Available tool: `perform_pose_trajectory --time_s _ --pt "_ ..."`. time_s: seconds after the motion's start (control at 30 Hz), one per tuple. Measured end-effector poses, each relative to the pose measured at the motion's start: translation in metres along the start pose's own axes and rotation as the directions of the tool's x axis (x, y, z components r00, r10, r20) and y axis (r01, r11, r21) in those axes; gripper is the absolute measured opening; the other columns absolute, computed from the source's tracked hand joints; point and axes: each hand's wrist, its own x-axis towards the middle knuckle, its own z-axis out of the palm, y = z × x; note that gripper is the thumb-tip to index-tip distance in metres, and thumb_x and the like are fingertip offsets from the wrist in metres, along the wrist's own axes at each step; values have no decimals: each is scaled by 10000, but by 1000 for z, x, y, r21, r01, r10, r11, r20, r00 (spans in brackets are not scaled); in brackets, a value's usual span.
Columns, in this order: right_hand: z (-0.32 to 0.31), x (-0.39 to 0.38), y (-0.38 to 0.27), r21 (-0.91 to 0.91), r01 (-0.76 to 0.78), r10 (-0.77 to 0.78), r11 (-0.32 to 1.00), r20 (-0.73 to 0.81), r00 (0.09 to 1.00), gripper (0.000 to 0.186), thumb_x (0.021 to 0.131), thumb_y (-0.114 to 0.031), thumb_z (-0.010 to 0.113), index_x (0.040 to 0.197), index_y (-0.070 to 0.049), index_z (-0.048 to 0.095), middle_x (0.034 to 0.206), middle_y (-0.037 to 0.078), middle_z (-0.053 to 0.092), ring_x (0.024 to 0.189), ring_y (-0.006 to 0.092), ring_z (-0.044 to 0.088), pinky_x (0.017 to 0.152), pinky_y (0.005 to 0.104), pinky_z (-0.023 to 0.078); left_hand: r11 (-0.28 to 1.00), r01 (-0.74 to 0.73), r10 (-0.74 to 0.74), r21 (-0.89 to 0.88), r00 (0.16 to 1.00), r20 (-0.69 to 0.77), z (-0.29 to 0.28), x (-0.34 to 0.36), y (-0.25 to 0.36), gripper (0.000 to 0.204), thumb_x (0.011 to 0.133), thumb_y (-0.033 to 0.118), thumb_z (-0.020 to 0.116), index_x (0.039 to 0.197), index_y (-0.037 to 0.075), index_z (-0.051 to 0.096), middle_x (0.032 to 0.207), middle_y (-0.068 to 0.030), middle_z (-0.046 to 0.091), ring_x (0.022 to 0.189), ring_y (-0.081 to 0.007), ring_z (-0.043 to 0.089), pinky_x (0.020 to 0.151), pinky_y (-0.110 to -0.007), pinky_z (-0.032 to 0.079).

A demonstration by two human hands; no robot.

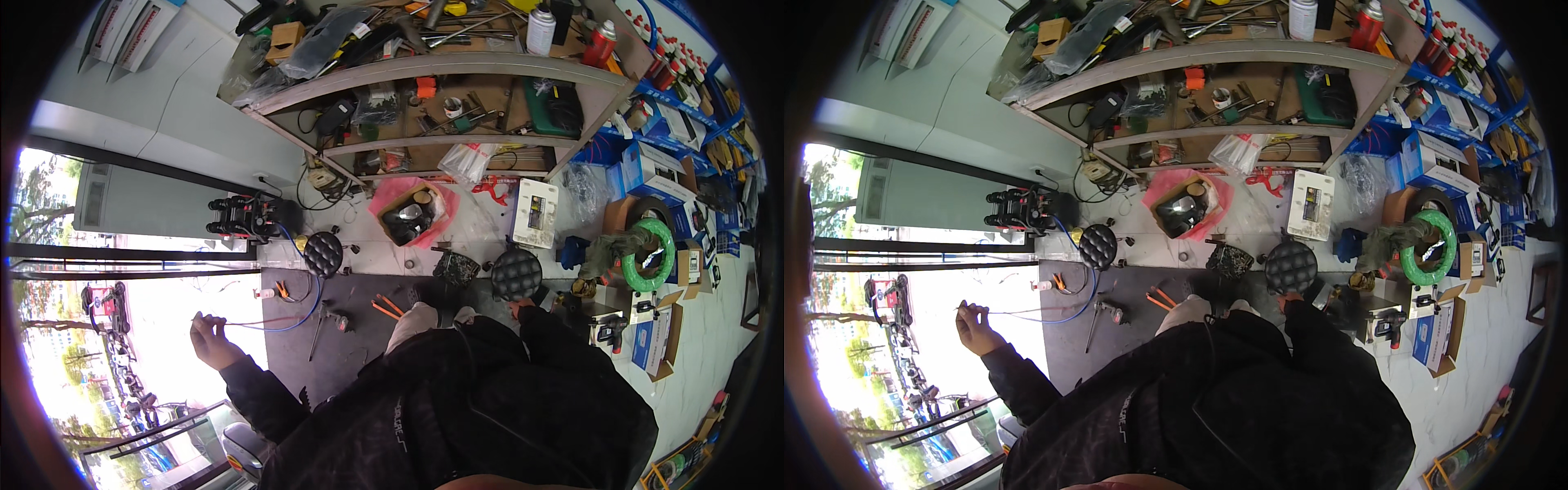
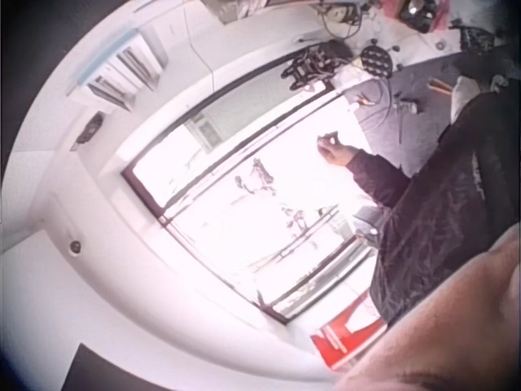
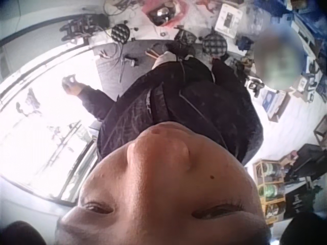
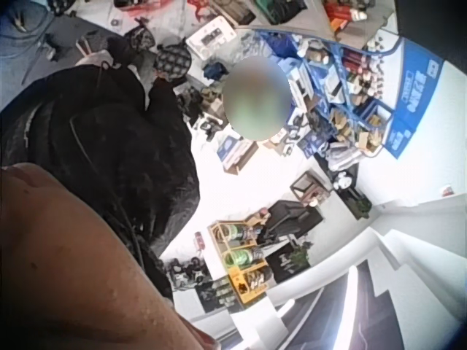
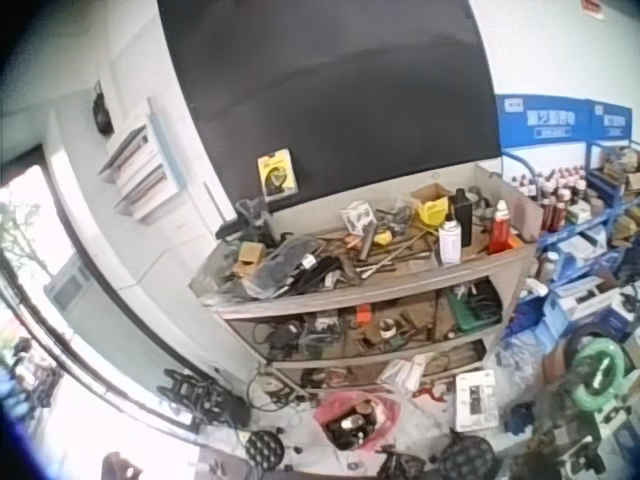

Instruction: The person works on the wiring inside the seat compartment of a scooter. They strip and twist red and black wires, then wrap the connections with electrical tape. The person retrieves tape from a nearby shelf and continues securing the wires before placing the taped bundle into the compartment.

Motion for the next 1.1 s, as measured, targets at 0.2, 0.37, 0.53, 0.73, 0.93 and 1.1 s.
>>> perform_pose_trajectory --time_s 0.2,0.37,0.53,0.73,0.93,1.1 --pt "-33 33 -25 -377 106 -159 920 -110 981 427 928 -407 655 1102 -31 760 1066 229 753 1001 416 723 859 514 575 997 46 -48 -58 998 -28 0 15 -20 378 1104 343 608 1222 -15 626 967 -64 606 928 -176 604 896 -398 579" --pt "-33 95 -118 -576 169 -218 800 -16 976 576 926 -529 615 1258 -73 734 1276 246 716 1175 439 683 940 536 568 985 172 -174 -35 981 -85 -14 49 -41 366 1098 323 618 1242 -13 609 1015 -56 591 965 -164 596 968 -422 554" --pt "-27 167 -316 -525 261 -439 810 -246 864 402 887 -451 656 876 -64 766 976 229 765 914 437 741 815 539 596 891 449 -453 -69 889 -69 -6 80 -100 226 1064 231 661 1159 27 644 894 -28 610 832 -135 600 807 -343 554" --pt "-44 191 -583 -486 526 -715 698 -514 473 361 1004 -424 597 1025 -83 716 1095 219 738 1023 439 702 882 553 571 756 648 -649 94 760 -30 8 83 -187 281 1067 268 669 1171 8 673 903 -50 634 849 -162 640 845 -404 600" --pt "-53 231 -708 -767 311 -802 561 -410 435 381 992 -383 628 1269 -126 677 1146 227 748 1031 451 710 890 564 578 714 646 -618 268 762 -193 -67 92 -201 234 1087 276 647 1095 44 680 863 -22 634 785 -135 624 726 -342 580" --pt "-82 327 -715 -854 280 -830 439 -266 490 428 986 -359 641 1336 -114 671 1295 246 703 1189 439 669 1027 514 544 672 652 -584 351 758 -291 -112 81 -201 274 1100 310 628 1089 40 677 865 -12 630 754 -112 607 681 -303 549"
